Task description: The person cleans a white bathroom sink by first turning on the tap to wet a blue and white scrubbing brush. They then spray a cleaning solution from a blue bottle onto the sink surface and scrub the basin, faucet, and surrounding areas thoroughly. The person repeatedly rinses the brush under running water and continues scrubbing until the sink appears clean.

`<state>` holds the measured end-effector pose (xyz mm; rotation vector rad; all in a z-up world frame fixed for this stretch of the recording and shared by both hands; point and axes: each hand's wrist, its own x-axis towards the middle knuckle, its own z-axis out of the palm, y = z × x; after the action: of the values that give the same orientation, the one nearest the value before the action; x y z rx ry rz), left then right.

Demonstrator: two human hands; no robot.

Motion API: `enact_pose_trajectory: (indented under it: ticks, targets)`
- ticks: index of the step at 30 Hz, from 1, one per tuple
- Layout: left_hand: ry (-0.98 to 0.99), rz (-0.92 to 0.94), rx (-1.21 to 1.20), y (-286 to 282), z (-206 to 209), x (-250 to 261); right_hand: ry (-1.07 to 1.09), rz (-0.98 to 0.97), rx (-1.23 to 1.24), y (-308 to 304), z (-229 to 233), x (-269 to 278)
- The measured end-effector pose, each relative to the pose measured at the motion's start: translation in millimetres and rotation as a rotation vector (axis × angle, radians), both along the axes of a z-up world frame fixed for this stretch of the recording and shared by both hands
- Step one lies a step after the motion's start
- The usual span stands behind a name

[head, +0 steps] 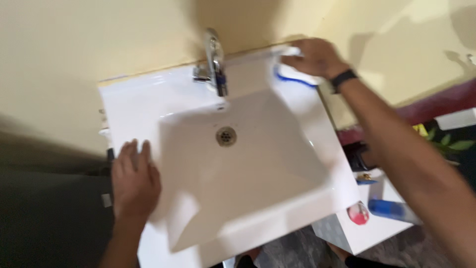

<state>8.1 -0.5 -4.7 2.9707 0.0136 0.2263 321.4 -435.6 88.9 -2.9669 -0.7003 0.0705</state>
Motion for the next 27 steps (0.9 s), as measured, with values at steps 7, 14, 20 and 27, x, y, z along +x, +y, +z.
enact_pose_trajectory:
  ticks: [7,14,20,27]
  targets:
    - [0.018,0.063,-0.096,-5.6,6.3,-6.3,0.093,0.079,0.210,77.5,-7.3,-4.4]
    - [-0.011,0.051,-0.094,-5.9,12.0,-6.8,0.027,0.109,0.116,79.5,0.7,-6.4]
    - [-0.030,0.049,-0.109,-8.4,16.5,-6.1,0.029,-0.160,0.029,2.9,8.9,5.8]
    - [-0.074,0.006,-0.079,-2.3,14.8,-5.9,-0.017,0.242,0.254,128.5,-11.5,-35.1]
